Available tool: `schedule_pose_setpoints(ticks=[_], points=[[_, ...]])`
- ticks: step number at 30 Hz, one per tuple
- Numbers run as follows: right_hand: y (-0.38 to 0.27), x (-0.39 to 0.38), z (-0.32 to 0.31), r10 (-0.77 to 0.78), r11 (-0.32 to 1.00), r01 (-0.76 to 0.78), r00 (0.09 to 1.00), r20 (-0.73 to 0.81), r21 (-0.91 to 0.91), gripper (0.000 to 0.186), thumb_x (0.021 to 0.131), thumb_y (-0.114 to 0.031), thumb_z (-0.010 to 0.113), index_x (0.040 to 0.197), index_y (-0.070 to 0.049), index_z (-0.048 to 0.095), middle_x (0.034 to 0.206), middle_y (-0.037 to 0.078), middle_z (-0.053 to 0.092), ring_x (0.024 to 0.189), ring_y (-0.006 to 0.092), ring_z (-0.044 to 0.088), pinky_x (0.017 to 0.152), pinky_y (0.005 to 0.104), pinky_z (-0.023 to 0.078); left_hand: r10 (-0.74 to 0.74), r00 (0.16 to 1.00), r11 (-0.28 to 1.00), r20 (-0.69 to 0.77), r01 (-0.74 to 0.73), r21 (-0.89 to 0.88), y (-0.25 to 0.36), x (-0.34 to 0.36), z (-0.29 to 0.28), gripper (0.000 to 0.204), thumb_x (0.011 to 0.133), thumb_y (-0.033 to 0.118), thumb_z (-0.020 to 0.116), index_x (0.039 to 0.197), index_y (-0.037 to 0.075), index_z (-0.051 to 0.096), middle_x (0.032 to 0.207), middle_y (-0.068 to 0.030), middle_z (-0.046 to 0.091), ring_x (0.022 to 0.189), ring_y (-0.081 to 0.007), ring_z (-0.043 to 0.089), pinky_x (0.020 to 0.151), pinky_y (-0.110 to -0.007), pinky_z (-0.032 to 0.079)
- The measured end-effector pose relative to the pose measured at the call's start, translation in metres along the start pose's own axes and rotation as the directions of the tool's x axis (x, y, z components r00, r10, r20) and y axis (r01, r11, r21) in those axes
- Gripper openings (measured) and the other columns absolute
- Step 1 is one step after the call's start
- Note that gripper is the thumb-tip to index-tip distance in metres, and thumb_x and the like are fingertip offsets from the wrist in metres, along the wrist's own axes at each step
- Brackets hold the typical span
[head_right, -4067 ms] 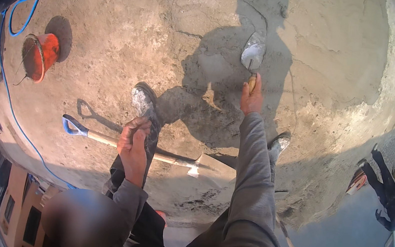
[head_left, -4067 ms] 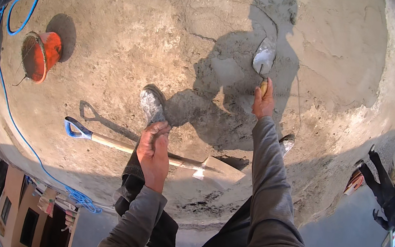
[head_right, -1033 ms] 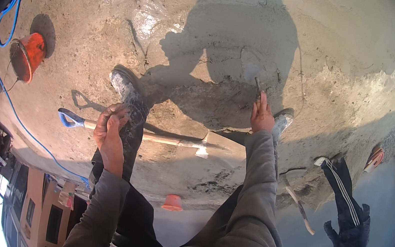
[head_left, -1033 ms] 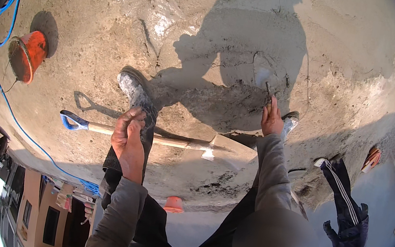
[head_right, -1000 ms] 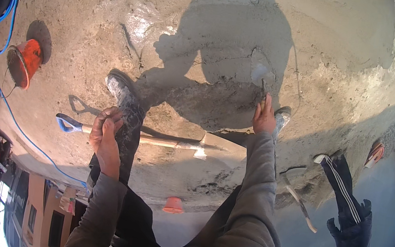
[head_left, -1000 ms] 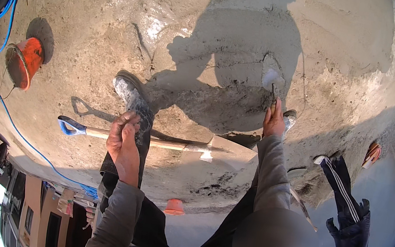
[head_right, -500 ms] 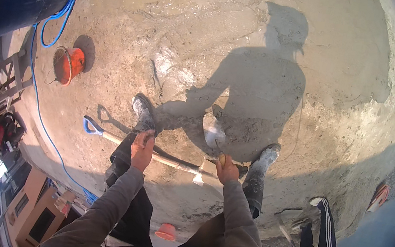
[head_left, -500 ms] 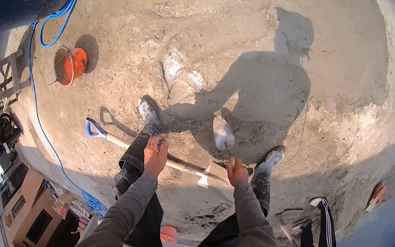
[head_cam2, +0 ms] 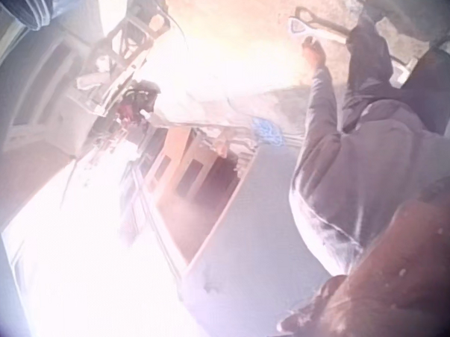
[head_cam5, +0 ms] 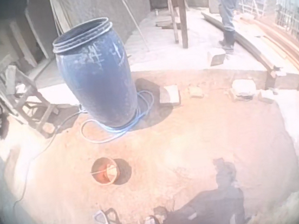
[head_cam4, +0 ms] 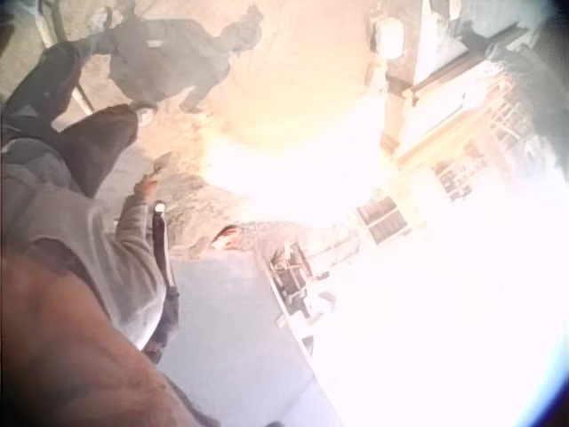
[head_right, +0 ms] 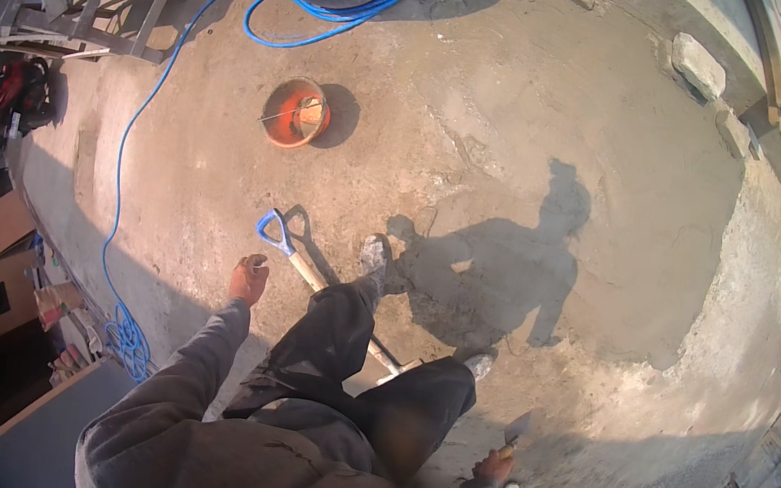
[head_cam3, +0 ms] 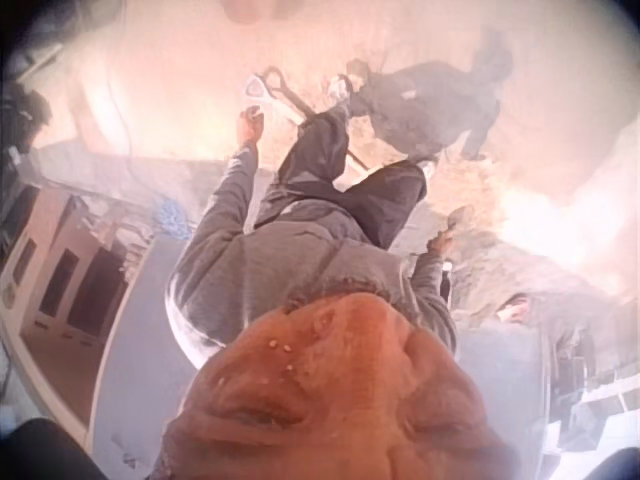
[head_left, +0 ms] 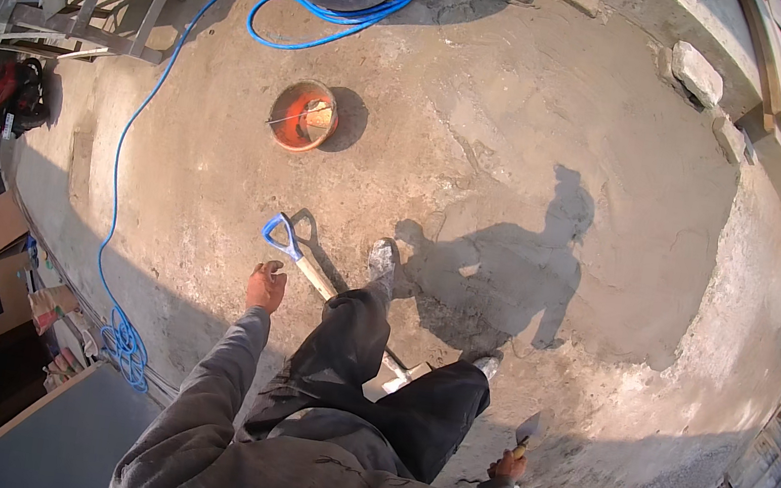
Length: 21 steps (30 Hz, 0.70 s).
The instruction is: The person pours water from a bucket onto a wet concrete floor and uses a wooden float to smooth the surface. They repeatedly add water and continue leveling the concrete with the float across the area.
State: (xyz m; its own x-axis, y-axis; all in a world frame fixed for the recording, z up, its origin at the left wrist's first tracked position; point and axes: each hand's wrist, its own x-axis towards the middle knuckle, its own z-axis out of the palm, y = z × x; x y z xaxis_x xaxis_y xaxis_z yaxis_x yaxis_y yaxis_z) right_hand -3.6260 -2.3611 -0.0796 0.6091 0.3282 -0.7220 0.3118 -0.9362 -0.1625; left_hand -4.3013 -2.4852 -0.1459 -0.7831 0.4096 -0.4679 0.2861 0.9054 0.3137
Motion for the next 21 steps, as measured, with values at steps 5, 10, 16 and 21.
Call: schedule_pose_setpoints(ticks=[5, 10, 16, 21], points=[[0.026, -0.068, 0.071, -0.074, 0.997, 0.077, 0.960, 0.271, 0.001, 0.030, 0.081, -0.011, 0.068, 0.105, 0.000, 0.055, 0.062, 0.008, 0.054, 0.043, 0.0194, 0.055, 0.037, 0.0347, 0.045, -0.067, 0.996, 0.995, -0.050, 0.070, 0.073, -0.075, 0.022, -0.101, 0.035, 0.081, 0.019, 0.064, 0.112, 0.003, 0.068, 0.109, -0.0194, 0.066, 0.097, -0.0330, 0.066, 0.089, -0.041, 0.052], [-0.023, -0.122, 0.157, -0.151, 0.927, 0.246, 0.936, 0.319, -0.284, 0.040, 0.083, -0.020, 0.071, 0.114, 0.004, 0.060, 0.077, 0.015, 0.067, 0.053, 0.0242, 0.065, 0.047, 0.0379, 0.052, -0.021, 0.999, 1.000, 0.029, 0.021, 0.003, -0.054, 0.005, -0.157, 0.033, 0.084, 0.018, 0.063, 0.113, 0.003, 0.068, 0.111, -0.0200, 0.066, 0.099, -0.0339, 0.066, 0.091, -0.043, 0.052], [-0.067, -0.190, 0.184, -0.129, 0.888, 0.209, 0.968, 0.214, -0.410, 0.050, 0.085, -0.039, 0.068, 0.114, 0.001, 0.062, 0.110, 0.026, 0.067, 0.105, 0.0401, 0.065, 0.092, 0.0464, 0.051, 0.018, 0.938, 0.983, 0.345, -0.081, 0.167, -0.048, -0.003, -0.186, 0.038, 0.086, 0.029, 0.061, 0.110, 0.001, 0.071, 0.102, -0.0159, 0.073, 0.091, -0.0285, 0.069, 0.086, -0.042, 0.053], [-0.030, -0.257, 0.248, -0.044, 0.996, 0.048, 0.997, 0.064, -0.070, 0.051, 0.087, -0.040, 0.064, 0.117, 0.000, 0.059, 0.105, 0.025, 0.068, 0.097, 0.0398, 0.067, 0.086, 0.0473, 0.053, 0.275, 0.727, 0.902, 0.629, -0.421, 0.092, -0.088, 0.207, -0.233, 0.030, 0.086, 0.019, 0.060, 0.106, -0.002, 0.070, 0.088, -0.0143, 0.072, 0.082, -0.0237, 0.068, 0.076, -0.036, 0.053]])
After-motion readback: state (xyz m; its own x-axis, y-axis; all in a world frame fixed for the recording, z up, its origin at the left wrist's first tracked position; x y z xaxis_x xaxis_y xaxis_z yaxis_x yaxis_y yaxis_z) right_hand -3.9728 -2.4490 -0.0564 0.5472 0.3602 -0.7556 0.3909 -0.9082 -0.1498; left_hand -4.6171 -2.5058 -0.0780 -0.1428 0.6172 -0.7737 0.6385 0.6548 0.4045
